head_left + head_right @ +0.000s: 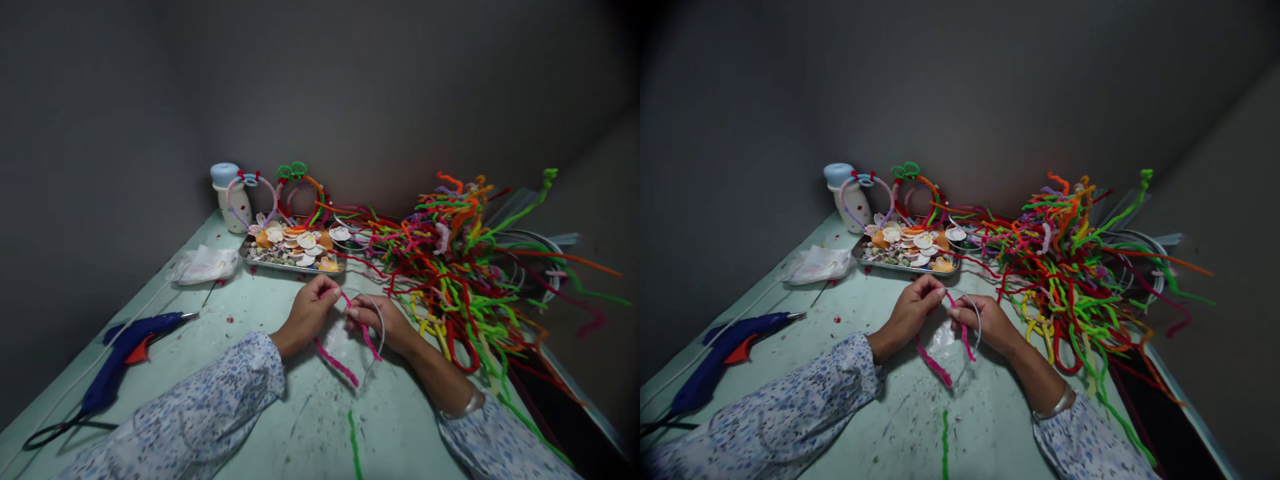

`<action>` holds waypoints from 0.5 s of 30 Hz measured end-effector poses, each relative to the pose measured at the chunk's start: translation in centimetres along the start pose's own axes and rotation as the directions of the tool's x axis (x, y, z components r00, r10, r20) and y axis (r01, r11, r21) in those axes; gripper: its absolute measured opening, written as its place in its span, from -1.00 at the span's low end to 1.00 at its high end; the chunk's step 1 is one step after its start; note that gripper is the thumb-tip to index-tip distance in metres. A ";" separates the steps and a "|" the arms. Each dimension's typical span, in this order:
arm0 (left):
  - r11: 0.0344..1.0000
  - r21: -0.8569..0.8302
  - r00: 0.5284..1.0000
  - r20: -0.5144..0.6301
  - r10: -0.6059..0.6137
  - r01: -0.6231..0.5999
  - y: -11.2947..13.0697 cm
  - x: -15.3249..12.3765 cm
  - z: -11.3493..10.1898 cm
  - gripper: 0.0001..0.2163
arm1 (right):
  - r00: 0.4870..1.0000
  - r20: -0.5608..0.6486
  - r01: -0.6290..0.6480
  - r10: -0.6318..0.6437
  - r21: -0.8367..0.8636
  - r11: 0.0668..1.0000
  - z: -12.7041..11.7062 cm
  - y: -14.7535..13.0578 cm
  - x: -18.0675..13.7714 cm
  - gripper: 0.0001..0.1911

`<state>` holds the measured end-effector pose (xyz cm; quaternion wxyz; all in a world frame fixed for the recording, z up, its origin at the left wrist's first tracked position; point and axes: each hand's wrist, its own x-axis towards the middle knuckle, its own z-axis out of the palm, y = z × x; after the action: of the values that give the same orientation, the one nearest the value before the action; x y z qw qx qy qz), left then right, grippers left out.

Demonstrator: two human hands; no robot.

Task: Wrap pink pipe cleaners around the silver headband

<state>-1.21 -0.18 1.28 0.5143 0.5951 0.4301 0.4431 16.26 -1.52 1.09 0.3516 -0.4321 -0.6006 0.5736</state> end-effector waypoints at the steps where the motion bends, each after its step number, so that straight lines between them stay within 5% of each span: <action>1: 1.000 -0.022 1.000 0.005 -0.004 0.004 0.0 0.0 0.0 -0.86 | 1.000 -0.010 -0.001 0.001 0.021 1.000 -0.1 0.2 0.0 -0.73; 15: 0.985 -0.150 0.996 0.040 -0.085 0.090 -0.5 0.4 0.1 -0.82 | 0.996 -0.083 0.064 -0.041 0.294 0.954 -0.1 1.5 0.5 -0.70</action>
<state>-1.01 0.19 0.81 0.5841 0.5424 0.4121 0.4413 16.38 -1.06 -0.41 0.4501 -0.3800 -0.5053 0.6306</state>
